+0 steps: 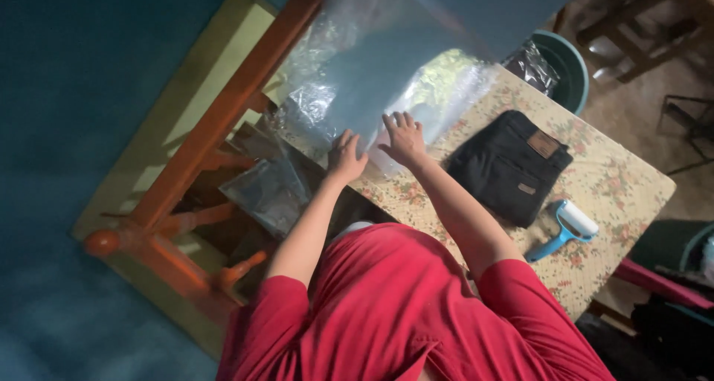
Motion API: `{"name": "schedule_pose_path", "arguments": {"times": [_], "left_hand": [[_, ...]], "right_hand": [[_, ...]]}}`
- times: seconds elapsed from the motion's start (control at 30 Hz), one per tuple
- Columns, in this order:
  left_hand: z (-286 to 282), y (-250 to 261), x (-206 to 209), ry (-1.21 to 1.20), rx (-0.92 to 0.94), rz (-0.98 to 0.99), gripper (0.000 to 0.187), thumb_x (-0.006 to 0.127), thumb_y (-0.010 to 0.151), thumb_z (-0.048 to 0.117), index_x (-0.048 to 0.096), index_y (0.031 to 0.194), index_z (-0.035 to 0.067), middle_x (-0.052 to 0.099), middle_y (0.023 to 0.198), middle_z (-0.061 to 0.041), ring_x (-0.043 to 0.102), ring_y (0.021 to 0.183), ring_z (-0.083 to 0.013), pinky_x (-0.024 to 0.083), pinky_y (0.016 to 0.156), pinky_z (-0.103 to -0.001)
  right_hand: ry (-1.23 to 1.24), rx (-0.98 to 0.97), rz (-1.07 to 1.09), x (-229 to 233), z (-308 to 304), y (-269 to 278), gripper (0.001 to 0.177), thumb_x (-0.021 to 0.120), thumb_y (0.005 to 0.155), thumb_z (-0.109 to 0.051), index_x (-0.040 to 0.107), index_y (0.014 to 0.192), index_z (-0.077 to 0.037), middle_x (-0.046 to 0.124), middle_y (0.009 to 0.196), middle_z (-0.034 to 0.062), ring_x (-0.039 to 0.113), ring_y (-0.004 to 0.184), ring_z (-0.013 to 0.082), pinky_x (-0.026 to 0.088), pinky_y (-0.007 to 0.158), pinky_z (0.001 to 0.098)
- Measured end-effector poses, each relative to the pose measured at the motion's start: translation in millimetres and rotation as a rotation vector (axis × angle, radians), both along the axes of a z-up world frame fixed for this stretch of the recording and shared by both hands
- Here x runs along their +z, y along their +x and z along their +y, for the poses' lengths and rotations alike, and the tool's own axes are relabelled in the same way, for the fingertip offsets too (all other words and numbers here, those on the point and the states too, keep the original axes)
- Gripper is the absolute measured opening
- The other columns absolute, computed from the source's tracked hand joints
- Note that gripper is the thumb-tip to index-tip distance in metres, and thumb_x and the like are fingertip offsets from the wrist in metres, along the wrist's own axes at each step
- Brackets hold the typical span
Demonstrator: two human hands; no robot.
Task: A person lint-rolls a pair of black pants, folds them neatly, and then packs them into a clear plastic bag.
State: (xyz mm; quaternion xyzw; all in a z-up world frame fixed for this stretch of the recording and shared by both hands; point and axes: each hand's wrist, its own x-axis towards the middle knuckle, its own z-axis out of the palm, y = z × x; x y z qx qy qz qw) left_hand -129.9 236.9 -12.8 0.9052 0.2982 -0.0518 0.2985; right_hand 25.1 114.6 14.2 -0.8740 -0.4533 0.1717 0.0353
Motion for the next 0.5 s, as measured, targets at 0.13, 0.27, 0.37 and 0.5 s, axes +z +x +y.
{"name": "schedule_pose_path", "arguments": {"times": [0.13, 0.27, 0.37, 0.5], "left_hand": [[5.2, -5.3, 8.4, -0.02, -0.024, 0.039, 0.062, 0.064, 0.093, 0.04, 0.056, 0.146, 0.009, 0.044, 0.158, -0.022, 0.046, 0.145, -0.0388, 0.041, 0.116, -0.054], [5.5, -7.4, 8.9, -0.068, -0.036, 0.06, 0.062, 0.064, 0.092, 0.043, 0.058, 0.145, 0.012, 0.044, 0.159, -0.016, 0.048, 0.143, -0.0356, 0.044, 0.114, -0.052], [5.6, -5.9, 2.7, -0.102, -0.03, 0.036, 0.059, 0.065, 0.092, 0.041, 0.059, 0.143, 0.011, 0.046, 0.157, -0.017, 0.049, 0.142, -0.0363, 0.044, 0.114, -0.052], [5.6, -1.2, -19.9, -0.121, -0.001, 0.011, 0.057, 0.066, 0.093, 0.041, 0.059, 0.142, 0.014, 0.046, 0.155, -0.016, 0.051, 0.14, -0.0363, 0.046, 0.113, -0.052]], "right_hand": [[-0.02, 0.02, -0.095, -58.0, 0.7, 8.6, 0.062, 0.076, 0.087, -0.047, 0.056, 0.14, -0.022, 0.054, 0.138, 0.007, 0.049, 0.136, 0.03, 0.041, 0.106, 0.0552], [-0.027, -0.01, -0.099, -50.9, -2.8, 8.5, 0.048, 0.076, 0.088, -0.046, 0.061, 0.128, -0.023, 0.056, 0.127, 0.004, 0.051, 0.129, 0.0262, 0.038, 0.108, 0.0554], [-0.028, 0.004, -0.088, -16.3, -4.4, -6.7, 0.079, 0.083, 0.073, -0.06, 0.055, 0.135, -0.02, 0.053, 0.135, 0.0109, 0.048, 0.134, 0.0308, 0.034, 0.111, 0.0631], [-0.11, 0.041, -0.108, -6.1, -1.0, -21.1, 0.094, 0.087, 0.07, -0.062, 0.05, 0.143, -0.016, 0.051, 0.142, 0.0199, 0.043, 0.142, 0.0369, 0.026, 0.115, 0.0706]]}}
